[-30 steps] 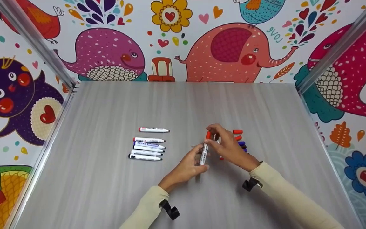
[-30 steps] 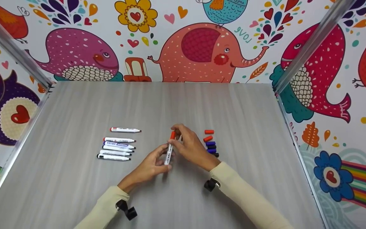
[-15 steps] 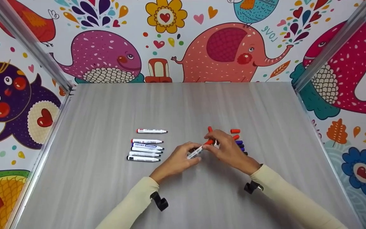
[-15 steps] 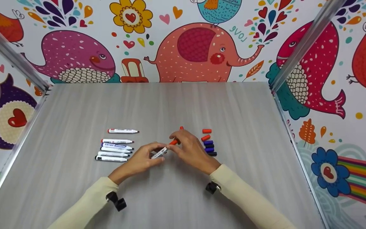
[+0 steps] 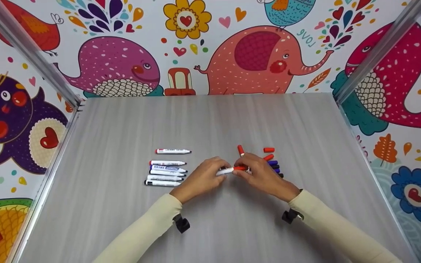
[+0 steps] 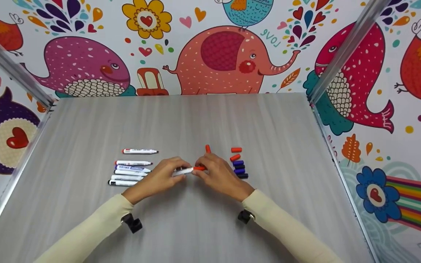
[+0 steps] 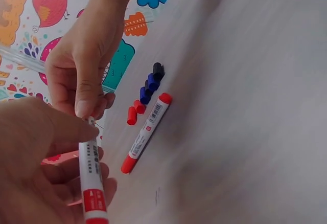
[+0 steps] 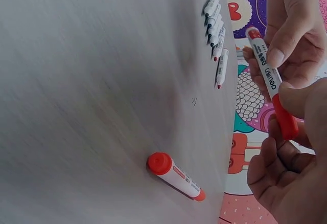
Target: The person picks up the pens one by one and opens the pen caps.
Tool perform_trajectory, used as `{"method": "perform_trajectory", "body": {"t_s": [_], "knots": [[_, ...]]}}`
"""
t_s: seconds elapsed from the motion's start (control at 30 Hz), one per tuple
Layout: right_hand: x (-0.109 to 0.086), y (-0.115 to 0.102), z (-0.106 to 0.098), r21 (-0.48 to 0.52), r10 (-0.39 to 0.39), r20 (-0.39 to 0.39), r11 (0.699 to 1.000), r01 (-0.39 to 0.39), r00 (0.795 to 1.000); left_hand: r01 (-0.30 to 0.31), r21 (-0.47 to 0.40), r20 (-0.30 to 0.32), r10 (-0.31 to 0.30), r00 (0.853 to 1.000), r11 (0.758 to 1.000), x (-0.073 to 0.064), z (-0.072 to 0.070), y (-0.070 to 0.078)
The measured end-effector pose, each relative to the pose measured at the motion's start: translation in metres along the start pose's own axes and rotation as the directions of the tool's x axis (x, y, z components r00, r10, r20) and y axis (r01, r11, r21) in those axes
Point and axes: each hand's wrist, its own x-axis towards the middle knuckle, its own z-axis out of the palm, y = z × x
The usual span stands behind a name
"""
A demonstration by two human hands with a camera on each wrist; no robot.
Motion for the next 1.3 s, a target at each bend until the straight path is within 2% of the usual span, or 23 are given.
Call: {"method": "perform_trajectory", "body": {"t_s": [0.17,0.37,0.53,0.67,0.8,1.03,1.3], "knots": [[-0.001,0.0,0.0,-0.026,-0.018,0.025,0.999,0.019,1.0,-0.064,0.114,-0.016,0.066,0.998,0.991,0.003,-0.001,0.003],[0.001,-0.002,-0.003,-0.059,-0.016,0.11,0.998,0.022,0.994,-0.091,0.219,0.021,0.088,0.996,0.971,0.006,-0.001,0.006],[0.003,-0.004,-0.008,-0.033,-0.011,0.187,0.999,0.017,0.982,-0.116,0.237,0.071,0.102,0.992,0.964,0.007,-0.001,0.006],[0.005,-0.004,-0.01,-0.008,-0.043,0.208,0.999,0.046,0.977,-0.132,0.211,0.115,0.109,0.987,0.968,0.007,-0.001,0.005],[0.004,-0.003,-0.009,-0.003,-0.107,0.187,0.994,0.109,0.977,-0.148,0.191,0.136,0.123,0.983,0.97,0.006,-0.003,0.004],[0.001,-0.002,-0.007,-0.052,-0.235,0.075,0.97,0.239,0.969,-0.209,0.173,0.099,0.194,0.976,0.962,0.006,-0.012,0.004],[0.002,0.0,-0.004,-0.129,-0.386,-0.008,0.915,0.382,0.923,-0.232,0.188,0.08,0.221,0.972,0.954,0.006,-0.015,0.002]]}}
